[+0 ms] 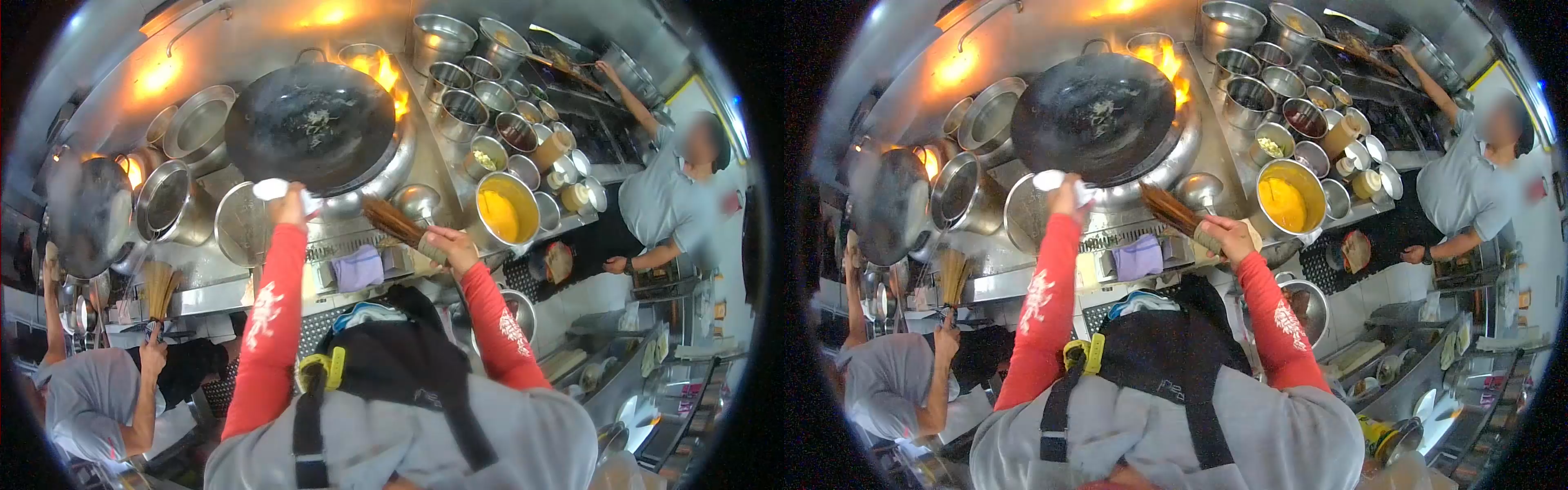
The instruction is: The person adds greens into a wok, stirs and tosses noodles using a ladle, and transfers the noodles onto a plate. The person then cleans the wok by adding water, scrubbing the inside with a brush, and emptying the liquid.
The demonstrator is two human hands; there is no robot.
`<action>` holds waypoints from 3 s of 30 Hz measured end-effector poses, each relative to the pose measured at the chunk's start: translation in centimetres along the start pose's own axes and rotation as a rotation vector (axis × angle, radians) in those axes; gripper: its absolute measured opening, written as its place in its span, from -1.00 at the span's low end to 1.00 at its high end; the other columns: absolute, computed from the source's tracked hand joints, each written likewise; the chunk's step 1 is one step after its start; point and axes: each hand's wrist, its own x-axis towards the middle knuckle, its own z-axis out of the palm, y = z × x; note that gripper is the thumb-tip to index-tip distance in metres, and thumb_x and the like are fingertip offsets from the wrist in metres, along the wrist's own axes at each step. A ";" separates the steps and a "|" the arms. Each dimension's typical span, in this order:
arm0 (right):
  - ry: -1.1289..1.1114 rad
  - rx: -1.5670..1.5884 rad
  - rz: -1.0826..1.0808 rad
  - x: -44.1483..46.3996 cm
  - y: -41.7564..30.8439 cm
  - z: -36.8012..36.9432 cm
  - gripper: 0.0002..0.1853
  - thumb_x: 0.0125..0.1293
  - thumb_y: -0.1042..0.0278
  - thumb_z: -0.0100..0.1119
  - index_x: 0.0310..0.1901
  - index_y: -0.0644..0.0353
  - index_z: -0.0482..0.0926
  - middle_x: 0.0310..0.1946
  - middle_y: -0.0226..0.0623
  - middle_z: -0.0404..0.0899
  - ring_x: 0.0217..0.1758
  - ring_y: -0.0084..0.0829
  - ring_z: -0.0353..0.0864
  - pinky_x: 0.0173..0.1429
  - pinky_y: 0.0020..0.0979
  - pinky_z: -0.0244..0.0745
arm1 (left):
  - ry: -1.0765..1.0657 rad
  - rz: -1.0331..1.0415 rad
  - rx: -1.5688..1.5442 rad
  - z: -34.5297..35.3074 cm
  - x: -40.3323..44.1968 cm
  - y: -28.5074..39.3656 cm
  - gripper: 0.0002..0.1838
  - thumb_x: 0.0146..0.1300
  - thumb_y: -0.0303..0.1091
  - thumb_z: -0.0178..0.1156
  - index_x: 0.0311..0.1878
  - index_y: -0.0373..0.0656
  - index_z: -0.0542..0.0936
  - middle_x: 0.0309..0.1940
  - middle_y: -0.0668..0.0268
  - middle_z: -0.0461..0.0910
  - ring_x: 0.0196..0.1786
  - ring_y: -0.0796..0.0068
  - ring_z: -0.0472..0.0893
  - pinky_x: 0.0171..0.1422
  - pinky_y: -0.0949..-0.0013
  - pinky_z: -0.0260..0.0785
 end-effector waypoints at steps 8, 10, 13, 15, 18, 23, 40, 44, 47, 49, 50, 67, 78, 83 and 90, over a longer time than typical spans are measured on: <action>0.379 -0.741 -0.588 2.3 5.9 1.0 -0.48 0.24 0.02 0.19 0.06 0.31 0.57 -0.03 0.09 0.59 0.08 0.01 0.56 0.16 -0.23 0.44 | -0.198 -0.325 -0.181 3.8 -0.2 -1.1 -0.63 0.14 -0.03 0.26 -0.07 0.00 0.48 -0.25 0.27 0.55 -0.23 0.16 0.62 -0.40 0.17 0.42; 0.390 -0.839 -0.590 2.4 7.8 1.3 -0.48 0.26 0.03 0.17 0.09 0.30 0.54 0.01 0.09 0.57 0.08 0.05 0.54 0.18 -0.18 0.42 | -0.317 -0.356 -0.334 2.1 -0.5 -1.5 -0.61 0.18 0.04 0.23 -0.06 0.01 0.49 -0.24 0.27 0.58 -0.23 0.19 0.62 -0.41 0.25 0.41; 0.431 -0.879 -0.565 -0.8 7.2 0.1 -0.41 0.24 0.01 0.19 0.15 0.33 0.48 0.03 0.17 0.53 0.07 0.07 0.54 0.20 -0.14 0.39 | -0.447 -0.359 -0.370 -2.2 -2.1 -1.2 -0.60 0.25 0.08 0.16 -0.03 0.00 0.50 -0.22 0.30 0.62 -0.25 0.28 0.63 -0.44 0.36 0.39; 0.592 -0.805 -0.577 -4.0 9.0 -1.0 -0.39 0.22 0.01 0.22 0.15 0.35 0.48 0.01 0.18 0.54 0.07 0.04 0.54 0.19 -0.14 0.39 | -0.605 -0.381 -0.357 -6.7 -3.6 -0.8 -0.56 0.32 -0.03 0.10 0.12 -0.12 0.47 -0.17 0.17 0.62 -0.29 0.34 0.62 -0.44 0.40 0.43; 0.342 -0.829 -0.002 -8.1 15.8 -3.9 -0.52 0.07 0.07 0.41 -0.14 0.33 0.59 -0.47 -0.16 0.61 -0.36 -0.41 0.59 -0.21 -0.29 0.50 | -0.531 -0.217 -0.294 -12.1 -7.6 -0.6 -0.45 0.30 -0.10 0.13 0.23 -0.26 0.36 -0.15 0.06 0.61 -0.32 0.37 0.61 -0.35 0.39 0.53; 0.403 -0.792 -0.197 -9.9 12.6 -1.9 -0.69 0.15 0.15 0.30 -0.39 0.29 0.56 -0.53 -0.08 0.58 -0.45 -0.25 0.60 -0.30 -0.23 0.45 | -0.435 -0.150 -0.314 -18.7 -12.1 -2.1 -0.35 0.16 -0.20 0.27 0.22 -0.35 0.28 -0.23 -0.06 0.59 -0.34 0.26 0.65 -0.31 0.29 0.58; -0.449 -0.487 -0.343 21.6 -21.9 39.6 -0.77 0.14 0.57 0.08 -0.13 0.22 0.50 -0.64 -0.37 0.40 -0.74 -0.50 0.37 -0.73 -0.41 0.23 | -0.121 -0.028 -0.252 -24.8 -21.0 -2.6 -0.52 0.15 -0.25 0.25 0.05 -0.34 0.42 -0.31 0.21 0.58 -0.32 0.41 0.59 -0.22 0.38 0.48; -0.488 -0.355 -0.074 27.7 -19.1 48.7 -0.94 0.15 0.56 0.11 -0.36 0.20 0.44 -0.66 -0.34 0.38 -0.64 -0.50 0.41 -0.67 -0.41 0.30 | 0.017 -0.011 -0.254 -26.0 -23.2 -2.4 -0.44 0.12 -0.22 0.24 0.12 -0.35 0.39 -0.26 0.20 0.58 -0.31 0.40 0.61 -0.21 0.38 0.50; -0.623 0.314 0.333 30.3 -18.2 50.4 -0.91 0.15 0.55 0.13 -0.35 0.23 0.40 -0.62 -0.31 0.37 -0.57 -0.49 0.44 -0.62 -0.43 0.34 | 0.073 -0.012 -0.294 -26.7 -24.2 -3.4 -0.41 0.11 -0.23 0.25 0.16 -0.35 0.37 -0.23 0.18 0.58 -0.31 0.39 0.61 -0.22 0.39 0.51; -0.785 0.735 0.637 32.3 -19.0 48.9 -0.83 0.14 0.55 0.15 -0.27 0.29 0.36 -0.54 -0.31 0.40 -0.58 -0.46 0.45 -0.58 -0.47 0.36 | 0.057 -0.045 -0.316 -26.9 -24.6 -3.7 -0.40 0.11 -0.23 0.25 0.17 -0.36 0.36 -0.23 0.16 0.57 -0.31 0.38 0.61 -0.24 0.38 0.52; -0.780 0.812 0.544 32.4 -18.8 48.1 -0.79 0.14 0.56 0.15 -0.24 0.34 0.34 -0.50 -0.28 0.41 -0.58 -0.45 0.44 -0.56 -0.48 0.39 | 0.058 -0.040 -0.324 -26.8 -24.6 -3.7 -0.43 0.12 -0.26 0.24 0.16 -0.35 0.36 -0.23 0.17 0.57 -0.32 0.38 0.61 -0.25 0.38 0.50; -0.987 0.962 0.450 7.6 -23.3 19.6 -0.80 0.28 0.47 0.05 -0.17 0.37 0.27 -0.29 -0.24 0.38 -0.50 -0.58 0.46 -0.51 -0.58 0.39 | -0.394 -0.103 -0.125 -16.3 -23.6 -1.2 -0.41 0.12 -0.24 0.24 0.16 -0.37 0.35 -0.22 0.05 0.59 -0.34 0.36 0.60 -0.29 0.38 0.52; -0.547 0.070 -0.037 -0.7 -11.2 5.3 -0.77 0.16 0.57 0.10 -0.11 0.26 0.45 -0.54 -0.32 0.45 -0.59 -0.55 0.44 -0.61 -0.46 0.30 | -0.637 -0.178 0.089 -6.2 -29.4 -4.9 -0.35 0.10 -0.13 0.24 0.14 -0.43 0.38 -0.22 0.02 0.61 -0.32 0.32 0.64 -0.25 0.35 0.53; -0.230 -0.316 -0.626 -7.4 1.0 -3.2 -0.32 0.21 0.48 0.10 0.38 0.27 0.15 -0.41 -0.27 0.51 -0.44 -0.37 0.50 -0.27 -0.42 0.47 | -0.661 -0.202 0.107 -5.1 -30.5 -5.7 -0.33 0.09 -0.12 0.28 0.17 -0.40 0.37 -0.19 0.03 0.60 -0.31 0.34 0.63 -0.21 0.35 0.53; 0.105 -0.525 -0.454 -11.9 10.7 -9.4 -0.36 0.24 0.39 0.15 0.35 0.24 0.22 -0.21 0.11 0.59 -0.22 -0.07 0.66 -0.12 -0.25 0.53 | -0.624 -0.207 0.032 -4.4 -29.3 -6.2 -0.29 0.05 -0.10 0.32 0.18 -0.38 0.36 -0.17 0.01 0.60 -0.30 0.30 0.64 -0.22 0.34 0.54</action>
